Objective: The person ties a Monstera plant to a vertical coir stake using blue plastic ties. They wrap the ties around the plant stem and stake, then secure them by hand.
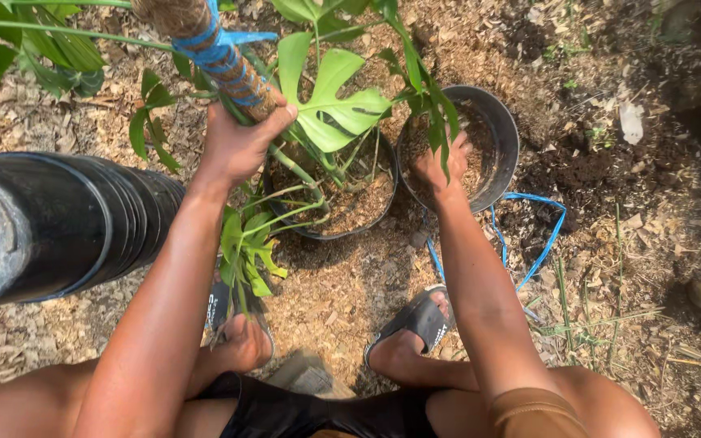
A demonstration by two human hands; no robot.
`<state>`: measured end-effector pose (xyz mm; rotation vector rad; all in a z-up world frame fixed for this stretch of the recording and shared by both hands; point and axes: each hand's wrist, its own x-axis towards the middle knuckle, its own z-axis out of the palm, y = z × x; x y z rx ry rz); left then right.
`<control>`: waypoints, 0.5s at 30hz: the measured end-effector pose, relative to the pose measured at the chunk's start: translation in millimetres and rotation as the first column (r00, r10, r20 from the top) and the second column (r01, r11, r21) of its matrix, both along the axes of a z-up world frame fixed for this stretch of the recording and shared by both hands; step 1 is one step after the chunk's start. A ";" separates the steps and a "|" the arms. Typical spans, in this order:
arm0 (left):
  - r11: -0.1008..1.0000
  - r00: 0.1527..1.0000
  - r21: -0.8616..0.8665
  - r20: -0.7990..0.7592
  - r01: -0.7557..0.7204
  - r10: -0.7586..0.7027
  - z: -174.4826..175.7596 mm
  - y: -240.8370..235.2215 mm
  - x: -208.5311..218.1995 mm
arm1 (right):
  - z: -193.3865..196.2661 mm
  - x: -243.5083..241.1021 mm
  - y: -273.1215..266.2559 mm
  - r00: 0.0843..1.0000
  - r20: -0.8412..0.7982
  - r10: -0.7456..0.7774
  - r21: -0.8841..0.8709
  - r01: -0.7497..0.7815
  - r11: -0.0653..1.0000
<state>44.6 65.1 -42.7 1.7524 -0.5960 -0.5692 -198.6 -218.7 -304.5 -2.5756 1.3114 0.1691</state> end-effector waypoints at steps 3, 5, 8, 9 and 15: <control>0.998 0.999 0.057 -0.043 0.002 0.001 -2.4 8.0 -1.7 | -2.7 -12.3 10.6 0.999 0.042 -0.001 -0.078 0.005 0.997; 0.996 0.999 0.085 -0.040 0.017 -0.014 1.8 5.8 5.3 | 2.1 -4.0 4.2 0.993 0.113 0.020 -0.086 -0.010 0.996; 0.991 0.999 0.127 -0.034 0.031 -0.027 1.5 3.2 4.4 | 17.3 -11.3 -7.2 0.981 0.191 0.007 0.053 -0.017 0.998; 0.996 0.997 0.084 -0.073 0.040 -0.034 0.1 3.2 2.0 | 23.7 -13.7 -8.9 0.976 0.210 -0.047 0.127 0.020 0.992; 0.998 0.989 -0.010 -0.133 0.057 -0.058 2.3 -2.4 -8.8 | 111.1 -33.3 27.2 0.690 0.556 -0.463 0.438 0.230 0.869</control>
